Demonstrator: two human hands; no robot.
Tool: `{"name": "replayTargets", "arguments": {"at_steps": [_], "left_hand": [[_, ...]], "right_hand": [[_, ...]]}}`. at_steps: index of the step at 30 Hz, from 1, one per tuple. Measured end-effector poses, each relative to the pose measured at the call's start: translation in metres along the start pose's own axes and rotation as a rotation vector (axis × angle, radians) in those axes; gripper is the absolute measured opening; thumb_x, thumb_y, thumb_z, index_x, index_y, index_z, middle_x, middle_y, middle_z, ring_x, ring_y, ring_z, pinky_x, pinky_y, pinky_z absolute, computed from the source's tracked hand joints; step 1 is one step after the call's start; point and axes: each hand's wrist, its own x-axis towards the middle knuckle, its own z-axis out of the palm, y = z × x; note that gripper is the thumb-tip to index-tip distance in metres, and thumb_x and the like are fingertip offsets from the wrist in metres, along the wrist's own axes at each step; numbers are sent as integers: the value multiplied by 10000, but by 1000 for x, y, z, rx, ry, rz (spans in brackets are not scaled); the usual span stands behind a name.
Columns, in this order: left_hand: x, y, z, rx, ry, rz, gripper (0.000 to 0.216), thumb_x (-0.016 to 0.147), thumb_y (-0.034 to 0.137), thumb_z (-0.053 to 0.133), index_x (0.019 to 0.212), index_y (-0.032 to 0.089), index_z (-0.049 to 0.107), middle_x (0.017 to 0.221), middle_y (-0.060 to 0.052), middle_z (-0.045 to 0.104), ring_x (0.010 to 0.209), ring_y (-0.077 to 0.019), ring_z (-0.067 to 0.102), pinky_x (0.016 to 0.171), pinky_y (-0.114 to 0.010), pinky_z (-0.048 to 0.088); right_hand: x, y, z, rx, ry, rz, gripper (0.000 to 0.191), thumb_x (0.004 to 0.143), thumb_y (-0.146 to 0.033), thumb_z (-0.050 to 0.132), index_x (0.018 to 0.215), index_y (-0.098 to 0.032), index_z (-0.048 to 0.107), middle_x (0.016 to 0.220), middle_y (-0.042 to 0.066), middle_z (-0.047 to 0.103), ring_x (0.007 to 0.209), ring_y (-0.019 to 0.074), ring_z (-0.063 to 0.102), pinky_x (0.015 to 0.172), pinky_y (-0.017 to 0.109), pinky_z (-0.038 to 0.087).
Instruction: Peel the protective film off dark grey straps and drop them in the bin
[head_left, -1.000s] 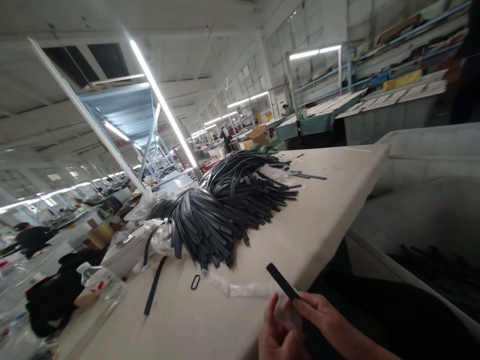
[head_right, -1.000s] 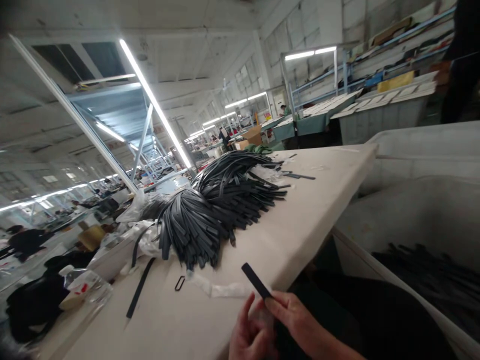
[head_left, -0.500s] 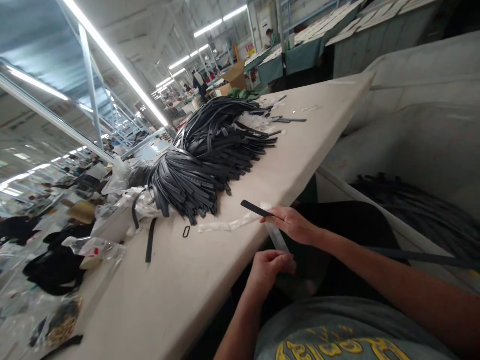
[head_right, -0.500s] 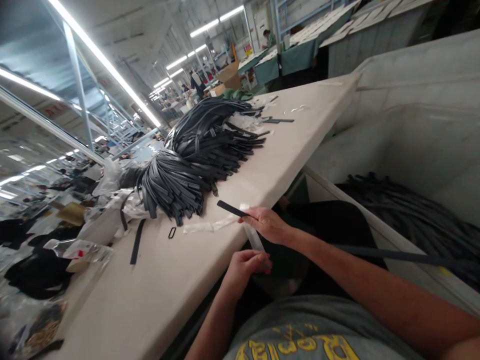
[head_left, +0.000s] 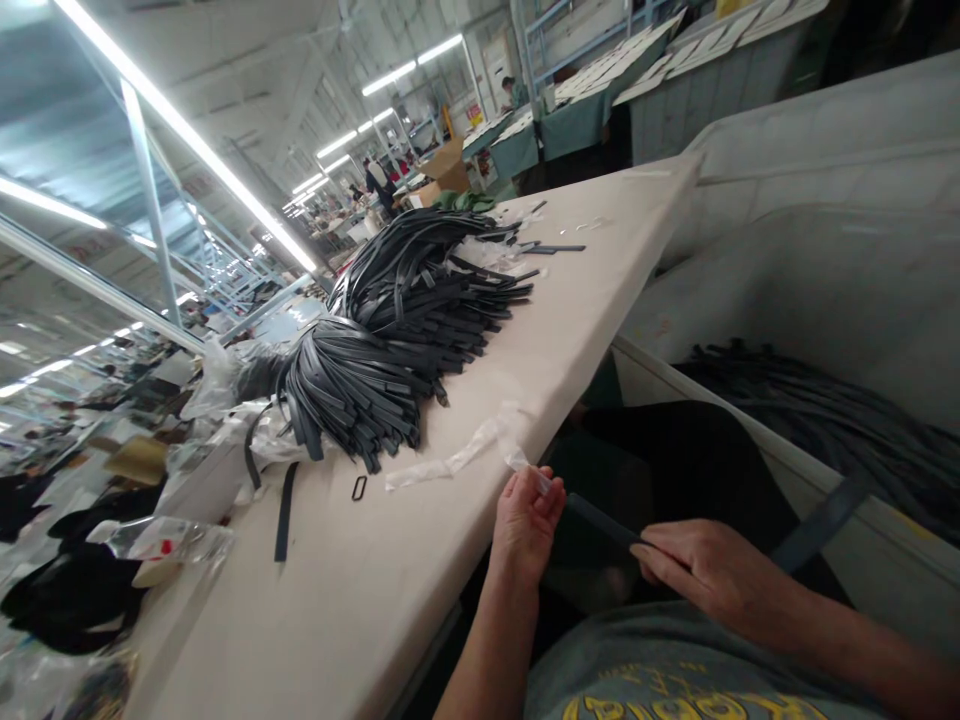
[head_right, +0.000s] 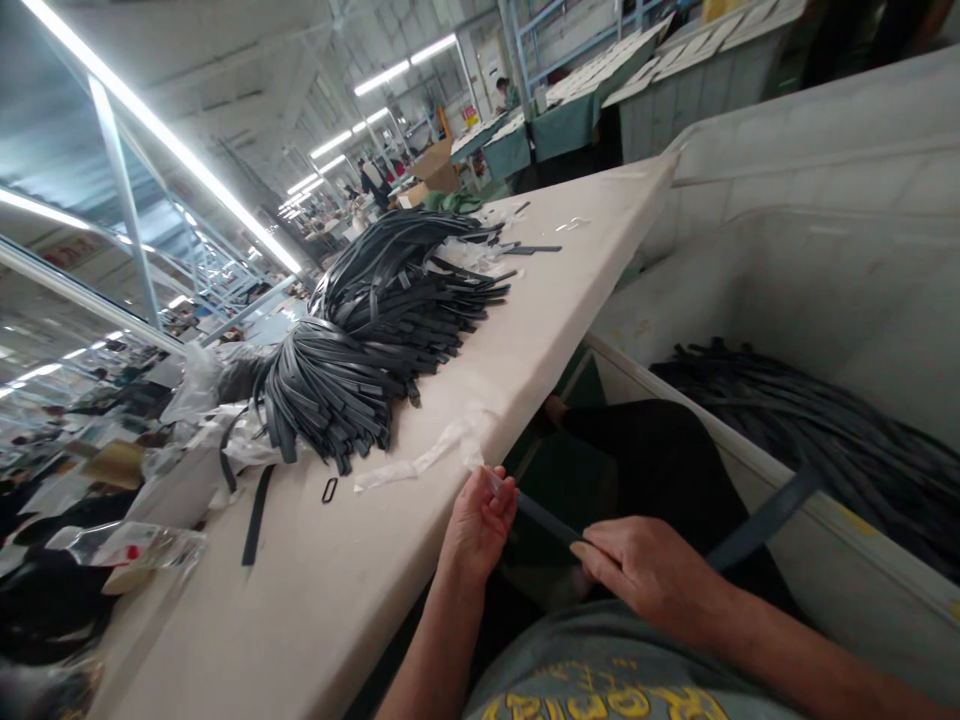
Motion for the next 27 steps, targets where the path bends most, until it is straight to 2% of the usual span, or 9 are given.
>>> {"name": "replayTargets", "arguments": {"at_steps": [6, 13, 18, 21, 24, 27], "left_hand": [[-5, -11, 8, 50, -72, -50, 321, 661, 352, 845, 832, 159, 655, 877, -50, 718, 766, -181, 706, 729, -296, 563], [-6, -13, 5, 48, -8, -16, 321, 663, 342, 843, 858, 170, 655, 892, -44, 720, 767, -171, 708, 718, -279, 560], [-5, -19, 4, 86, -35, -39, 352, 622, 355, 868, 832, 168, 657, 871, -45, 720, 790, -187, 709, 734, -292, 549], [-9, -32, 5, 98, -65, -81, 399, 583, 378, 890, 837, 161, 672, 852, -50, 722, 796, -193, 705, 736, -293, 543], [-17, -53, 10, 127, -158, -134, 423, 568, 391, 898, 834, 137, 687, 814, -55, 714, 732, -173, 683, 674, -266, 527], [-23, -77, 17, 122, -253, -281, 363, 640, 368, 859, 828, 110, 686, 757, -45, 685, 674, -151, 646, 646, -261, 508]], "right_hand": [[8, -4, 5, -18, 29, 32, 447, 969, -417, 329, 659, -212, 578, 663, 64, 617, 630, 240, 592, 594, 335, 366], [9, -1, 8, -36, -20, 12, 439, 963, -389, 318, 629, -204, 535, 641, 63, 605, 622, 236, 590, 593, 333, 328], [5, 2, 10, -12, 3, 63, 457, 962, -401, 320, 637, -198, 569, 649, 69, 618, 624, 237, 592, 594, 331, 339], [6, 2, 9, 38, 15, 90, 481, 964, -410, 325, 623, -197, 590, 637, 67, 628, 615, 230, 595, 599, 330, 358], [4, -1, 3, 58, 13, 118, 507, 971, -431, 306, 631, -199, 602, 634, 62, 639, 607, 229, 608, 584, 325, 388], [-16, 3, -11, 3, 70, 150, 457, 971, -457, 325, 796, -221, 674, 718, 43, 690, 659, 233, 658, 577, 310, 459]]}}
